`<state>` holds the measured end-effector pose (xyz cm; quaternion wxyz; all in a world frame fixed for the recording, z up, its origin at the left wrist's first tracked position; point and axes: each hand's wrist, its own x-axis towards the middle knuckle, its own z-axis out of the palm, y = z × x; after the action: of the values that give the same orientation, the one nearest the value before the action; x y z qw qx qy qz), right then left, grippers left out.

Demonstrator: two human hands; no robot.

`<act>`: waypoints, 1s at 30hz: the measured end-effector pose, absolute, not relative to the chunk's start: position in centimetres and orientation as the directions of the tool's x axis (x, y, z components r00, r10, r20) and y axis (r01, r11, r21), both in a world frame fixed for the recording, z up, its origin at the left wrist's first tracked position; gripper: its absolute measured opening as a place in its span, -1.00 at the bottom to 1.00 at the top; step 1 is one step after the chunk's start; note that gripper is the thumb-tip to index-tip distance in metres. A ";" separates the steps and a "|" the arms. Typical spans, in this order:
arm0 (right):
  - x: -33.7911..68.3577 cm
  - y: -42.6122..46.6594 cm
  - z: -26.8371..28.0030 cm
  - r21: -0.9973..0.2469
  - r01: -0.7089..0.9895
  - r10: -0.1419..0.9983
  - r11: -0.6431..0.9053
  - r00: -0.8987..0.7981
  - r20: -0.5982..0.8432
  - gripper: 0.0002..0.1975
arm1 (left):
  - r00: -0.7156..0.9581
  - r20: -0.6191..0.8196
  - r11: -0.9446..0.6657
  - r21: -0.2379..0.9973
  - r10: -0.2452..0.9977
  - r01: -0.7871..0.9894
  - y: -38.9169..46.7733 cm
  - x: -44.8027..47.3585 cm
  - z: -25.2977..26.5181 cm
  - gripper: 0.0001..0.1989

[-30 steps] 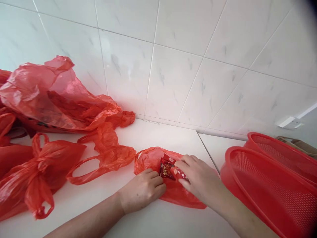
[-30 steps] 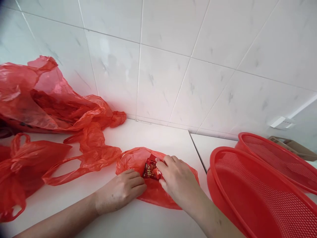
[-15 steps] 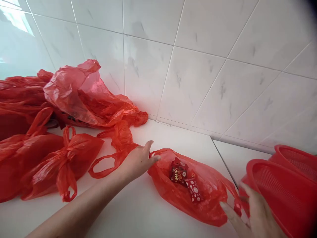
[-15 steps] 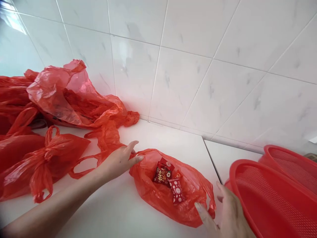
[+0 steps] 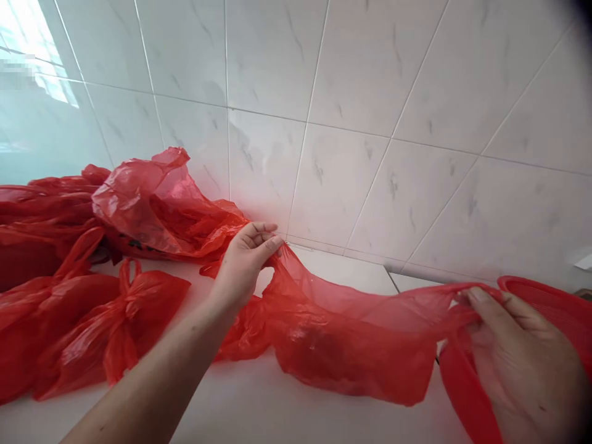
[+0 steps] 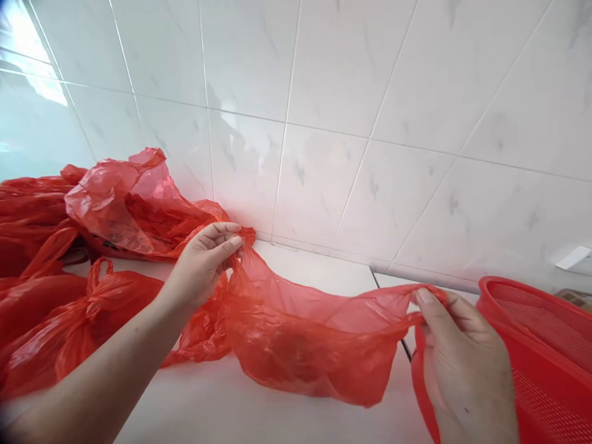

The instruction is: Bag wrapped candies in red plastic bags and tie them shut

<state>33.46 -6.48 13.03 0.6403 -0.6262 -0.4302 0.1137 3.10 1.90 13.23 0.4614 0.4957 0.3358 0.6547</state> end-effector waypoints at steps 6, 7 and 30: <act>31.2 -3.4 14.3 -0.900 -0.121 0.809 0.418 0.500 0.308 -0.78 | 0.016 0.503 -0.487 0.843 0.864 -0.229 0.2 3.7 15.1 -0.66; 30.9 -2.9 14.2 -0.879 -0.222 0.841 0.422 0.459 0.287 -0.80 | 0.050 0.527 -0.511 0.839 0.848 -0.187 -0.2 4.1 15.1 -0.63; 25.5 -2.9 12.9 -0.991 0.129 0.995 0.043 -0.095 0.031 -0.51 | 0.383 0.753 -0.844 0.455 0.535 0.284 -0.6 9.6 11.6 -0.77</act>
<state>25.46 -2.93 12.94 0.4517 -0.4984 -0.5636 0.4796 9.61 -0.56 11.57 0.1264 0.8218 0.2491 0.4966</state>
